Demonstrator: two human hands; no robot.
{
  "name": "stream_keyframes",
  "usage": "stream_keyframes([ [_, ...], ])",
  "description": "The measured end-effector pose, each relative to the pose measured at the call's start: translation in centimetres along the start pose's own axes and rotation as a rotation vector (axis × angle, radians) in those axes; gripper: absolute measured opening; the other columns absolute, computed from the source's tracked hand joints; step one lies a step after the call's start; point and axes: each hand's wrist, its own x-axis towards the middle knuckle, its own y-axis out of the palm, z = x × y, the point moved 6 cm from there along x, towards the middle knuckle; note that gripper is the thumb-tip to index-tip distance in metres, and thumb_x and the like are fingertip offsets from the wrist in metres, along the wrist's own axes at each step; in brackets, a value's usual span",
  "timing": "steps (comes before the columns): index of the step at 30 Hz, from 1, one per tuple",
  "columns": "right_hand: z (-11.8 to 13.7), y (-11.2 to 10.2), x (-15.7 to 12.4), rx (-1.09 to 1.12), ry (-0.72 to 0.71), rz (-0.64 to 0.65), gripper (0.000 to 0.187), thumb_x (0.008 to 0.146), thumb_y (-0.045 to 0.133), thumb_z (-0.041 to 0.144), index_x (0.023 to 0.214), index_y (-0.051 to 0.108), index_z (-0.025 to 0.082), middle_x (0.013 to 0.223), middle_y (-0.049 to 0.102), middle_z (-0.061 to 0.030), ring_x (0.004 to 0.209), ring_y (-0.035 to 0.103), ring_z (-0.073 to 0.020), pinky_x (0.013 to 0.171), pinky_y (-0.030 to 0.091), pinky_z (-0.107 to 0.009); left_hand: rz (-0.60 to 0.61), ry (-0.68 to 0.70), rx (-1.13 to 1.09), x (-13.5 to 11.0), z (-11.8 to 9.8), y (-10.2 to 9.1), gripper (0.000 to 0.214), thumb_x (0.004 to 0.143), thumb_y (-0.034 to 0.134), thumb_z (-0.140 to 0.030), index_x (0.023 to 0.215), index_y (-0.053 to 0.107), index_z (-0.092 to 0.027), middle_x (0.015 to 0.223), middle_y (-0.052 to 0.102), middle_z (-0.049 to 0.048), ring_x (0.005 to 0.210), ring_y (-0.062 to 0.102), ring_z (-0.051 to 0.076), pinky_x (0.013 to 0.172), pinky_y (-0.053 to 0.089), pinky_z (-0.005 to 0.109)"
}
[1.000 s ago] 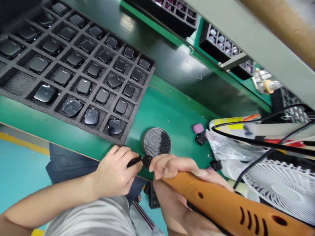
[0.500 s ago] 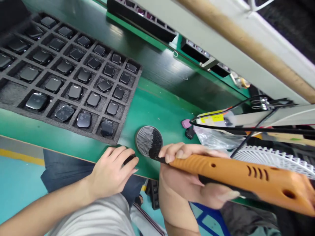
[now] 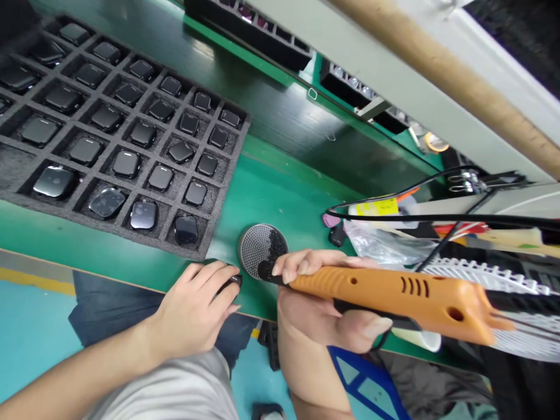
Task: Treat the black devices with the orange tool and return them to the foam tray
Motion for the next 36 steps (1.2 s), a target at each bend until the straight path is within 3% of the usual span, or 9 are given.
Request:
stream_keyframes([
  [3, -0.1, -0.1, -0.1, 0.005, -0.002, 0.002, 0.048, 0.094, 0.067, 0.071, 0.123, 0.070, 0.034, 0.087, 0.067, 0.0038, 0.060, 0.062, -0.0159, 0.054, 0.055, -0.035, 0.001, 0.006, -0.023, -0.1, 0.1, -0.2, 0.028, 0.108, 0.057, -0.018, 0.131, 0.071, -0.013, 0.146, 0.072, 0.0139, 0.132, 0.064, 0.033, 0.101, 0.047, 0.048],
  [18, -0.3, -0.1, -0.1, 0.016, -0.014, 0.015, 0.046, 0.094, 0.069, 0.070, 0.124, 0.072, 0.034, 0.086, 0.069, 0.0037, 0.059, 0.062, -0.0160, 0.053, 0.055, -0.035, -0.075, -0.013, 0.010, 0.0, 0.0, -0.4, 0.024, 0.108, 0.065, -0.024, 0.130, 0.075, -0.018, 0.138, 0.075, 0.0120, 0.126, 0.068, 0.029, 0.096, 0.050, 0.043],
  [27, 3.7, 0.7, -0.9, -0.102, 0.094, -0.004, 0.046, 0.094, 0.070, 0.073, 0.121, 0.072, 0.035, 0.090, 0.064, 0.0030, 0.069, 0.063, -0.0184, 0.063, 0.057, -0.042, -0.104, -0.014, 0.050, 0.2, 0.0, 0.0, 0.029, 0.105, 0.079, -0.039, 0.129, 0.075, -0.022, 0.127, 0.077, 0.0089, 0.120, 0.070, 0.026, 0.093, 0.047, 0.040],
  [31, 3.6, 1.5, -1.3, -0.065, 0.076, 0.105, 0.047, 0.100, 0.059, 0.073, 0.121, 0.072, 0.034, 0.088, 0.066, 0.0021, 0.067, 0.062, -0.0177, 0.059, 0.059, -0.041, -0.100, -0.028, 0.042, 0.3, 0.0, 0.1, 0.029, 0.106, 0.078, -0.039, 0.130, 0.074, -0.023, 0.127, 0.076, 0.0077, 0.120, 0.069, 0.026, 0.093, 0.046, 0.041],
  [36, 2.8, 1.7, -1.7, -0.048, 0.049, 0.132, 0.066, 0.101, 0.042, 0.085, 0.125, 0.071, 0.030, 0.088, 0.065, 0.0008, 0.067, 0.062, -0.0182, 0.056, 0.056, -0.042, -0.095, -0.029, 0.040, 0.3, -0.1, 0.1, 0.025, 0.108, 0.075, -0.038, 0.128, 0.073, -0.023, 0.128, 0.076, 0.0078, 0.120, 0.068, 0.026, 0.093, 0.045, 0.041],
])
